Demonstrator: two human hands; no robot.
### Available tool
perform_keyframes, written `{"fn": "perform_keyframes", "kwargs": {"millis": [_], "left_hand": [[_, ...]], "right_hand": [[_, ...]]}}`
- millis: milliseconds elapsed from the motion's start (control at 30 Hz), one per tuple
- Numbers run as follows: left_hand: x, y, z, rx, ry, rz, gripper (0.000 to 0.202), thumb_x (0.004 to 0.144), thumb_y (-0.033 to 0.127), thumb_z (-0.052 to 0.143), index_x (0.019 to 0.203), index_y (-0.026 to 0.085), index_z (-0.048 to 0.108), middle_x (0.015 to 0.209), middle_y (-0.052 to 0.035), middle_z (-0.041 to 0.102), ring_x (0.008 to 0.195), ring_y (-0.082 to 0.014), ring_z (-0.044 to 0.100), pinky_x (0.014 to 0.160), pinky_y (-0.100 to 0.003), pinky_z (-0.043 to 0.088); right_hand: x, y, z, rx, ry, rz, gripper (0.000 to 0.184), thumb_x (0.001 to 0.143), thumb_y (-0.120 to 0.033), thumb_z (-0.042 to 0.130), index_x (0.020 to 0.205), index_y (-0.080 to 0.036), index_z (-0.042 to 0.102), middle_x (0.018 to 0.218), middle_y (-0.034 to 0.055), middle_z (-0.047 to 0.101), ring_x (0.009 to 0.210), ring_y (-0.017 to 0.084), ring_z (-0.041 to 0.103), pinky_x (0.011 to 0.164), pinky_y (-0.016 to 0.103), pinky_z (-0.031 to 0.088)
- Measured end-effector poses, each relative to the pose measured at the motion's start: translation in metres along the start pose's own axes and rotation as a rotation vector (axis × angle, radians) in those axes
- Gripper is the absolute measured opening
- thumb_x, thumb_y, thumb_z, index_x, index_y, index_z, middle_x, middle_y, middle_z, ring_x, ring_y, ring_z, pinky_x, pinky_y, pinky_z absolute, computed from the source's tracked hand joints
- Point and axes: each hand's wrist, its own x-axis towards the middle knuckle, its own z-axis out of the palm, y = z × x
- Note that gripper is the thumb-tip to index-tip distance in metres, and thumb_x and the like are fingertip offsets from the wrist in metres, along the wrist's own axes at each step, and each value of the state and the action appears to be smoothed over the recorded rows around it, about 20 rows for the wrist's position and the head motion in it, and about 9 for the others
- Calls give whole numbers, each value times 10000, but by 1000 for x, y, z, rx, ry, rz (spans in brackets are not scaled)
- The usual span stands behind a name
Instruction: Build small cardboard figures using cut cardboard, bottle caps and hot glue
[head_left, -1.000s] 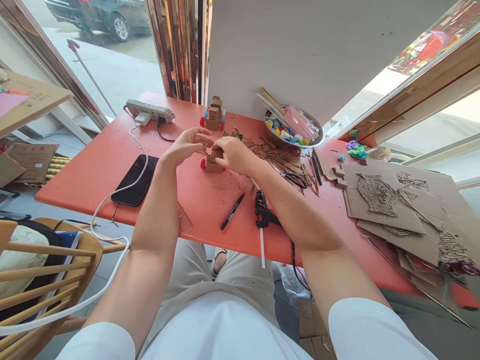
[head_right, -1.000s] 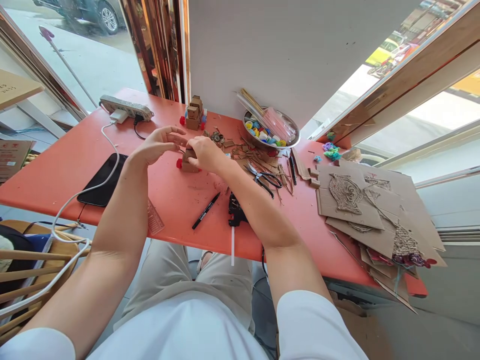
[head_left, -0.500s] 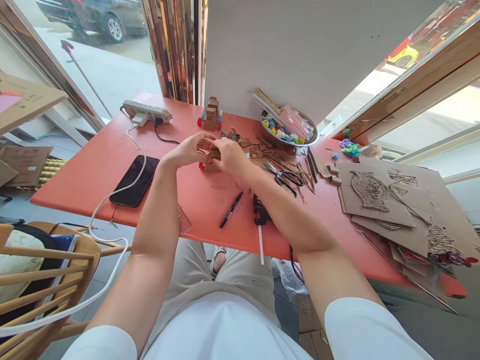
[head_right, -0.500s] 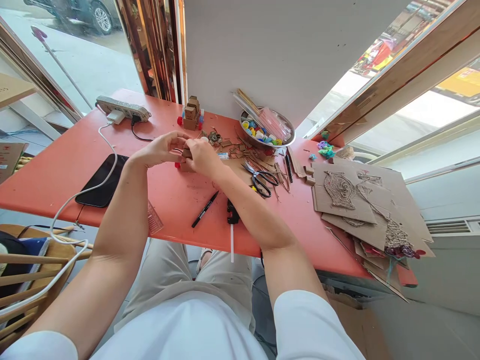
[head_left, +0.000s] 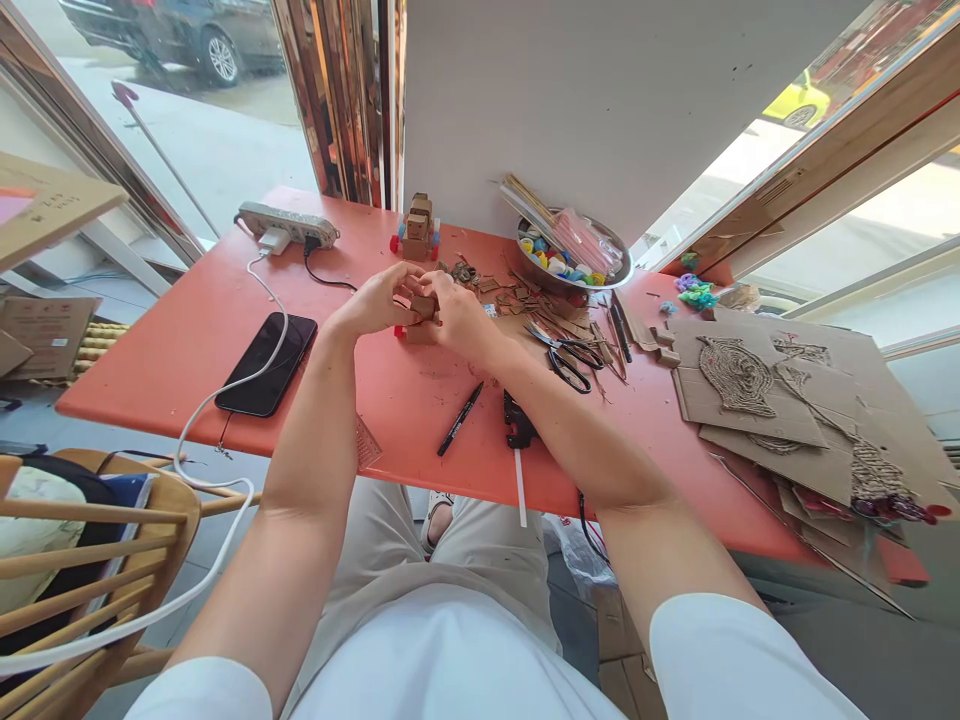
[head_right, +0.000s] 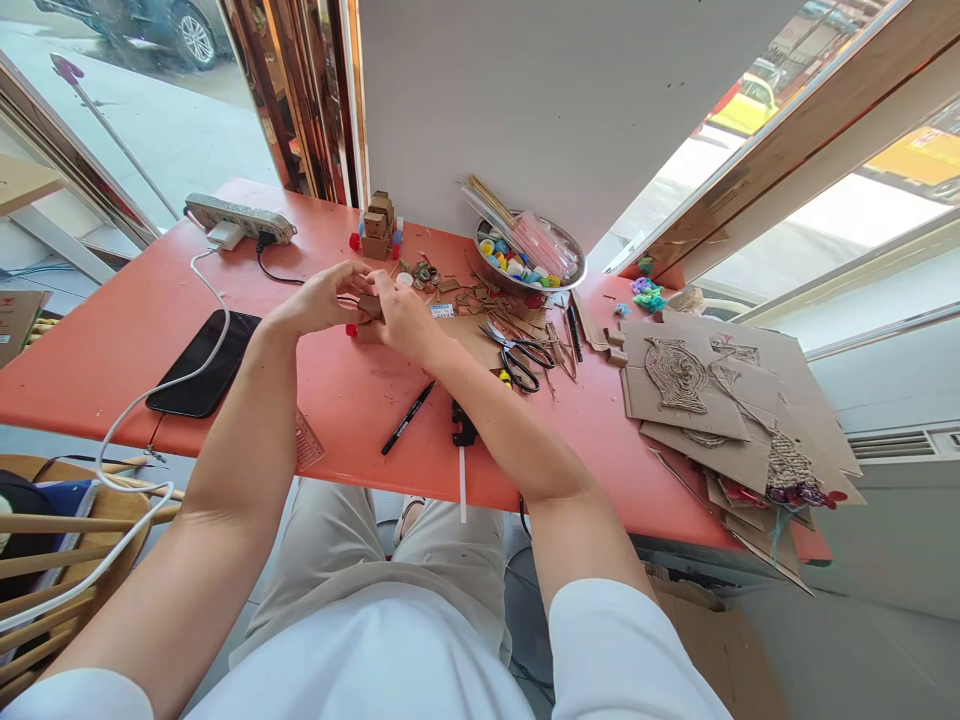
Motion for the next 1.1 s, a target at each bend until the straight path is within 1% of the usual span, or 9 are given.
{"fn": "perform_keyframes", "kwargs": {"millis": [167,300,400,600,700,833,933,1000,1100], "left_hand": [[-2,2,0,73,14,18,514,582,178,709,1094,210,695,1046,-47,764,1041,-239,728,842,-337,591],[-4,9,0,227,34,36,479,593,175,672,1063,209,754,1043,-46,796,1031,-244,742,900,-353,594],[-5,14,1,327,45,42,430,613,190,649,1022,213,779,1005,-33,810,992,-243,750,907,-354,599],[-7,14,0,356,71,44,425,628,216,667,1038,221,778,993,-37,816,970,-249,748,921,-373,609],[-8,16,-3,245,108,35,390,623,241,737,1011,220,767,1000,-44,803,982,-248,735,923,-391,614],[-7,24,1,-72,131,47,403,627,319,854,1007,213,770,991,-61,777,992,-236,729,906,-379,610],[-5,33,16,-306,67,61,418,601,381,928,958,213,790,958,-66,780,930,-232,742,794,-337,611],[-4,39,29,-405,1,55,449,583,417,968,942,210,797,950,-64,787,875,-221,746,731,-313,606],[-5,47,48,-481,-73,41,487,594,470,997,950,208,792,924,-54,784,793,-191,732,666,-283,591]], "right_hand": [[-20,10,-10,45,55,8,542,874,-213,627,1406,-152,541,1198,172,769,1123,305,727,988,452,578],[-48,19,-29,60,125,8,516,897,-280,659,1400,-223,558,1191,128,785,1106,300,744,997,473,582],[-71,22,-44,66,168,32,489,904,-305,659,1382,-253,569,1197,112,790,1125,308,747,1009,494,585],[-113,33,-68,135,208,115,502,884,-344,698,1372,-288,594,1201,90,801,1102,312,759,999,531,606],[-128,45,-74,188,278,147,485,877,-343,716,1346,-285,606,1179,87,809,1098,294,768,995,507,617],[-137,53,-69,299,367,130,379,931,-376,681,1293,-276,631,1121,78,820,1024,251,786,925,434,644],[-137,43,-60,281,422,-2,286,978,-366,650,1246,-271,676,1191,92,809,1042,241,780,916,416,650],[-136,32,-55,221,436,-106,266,995,-360,650,1244,-280,694,1253,101,796,1117,253,764,933,429,652],[-133,16,-48,167,463,-158,282,1044,-399,600,1290,-286,681,1299,116,775,1226,267,724,980,464,647]]}}
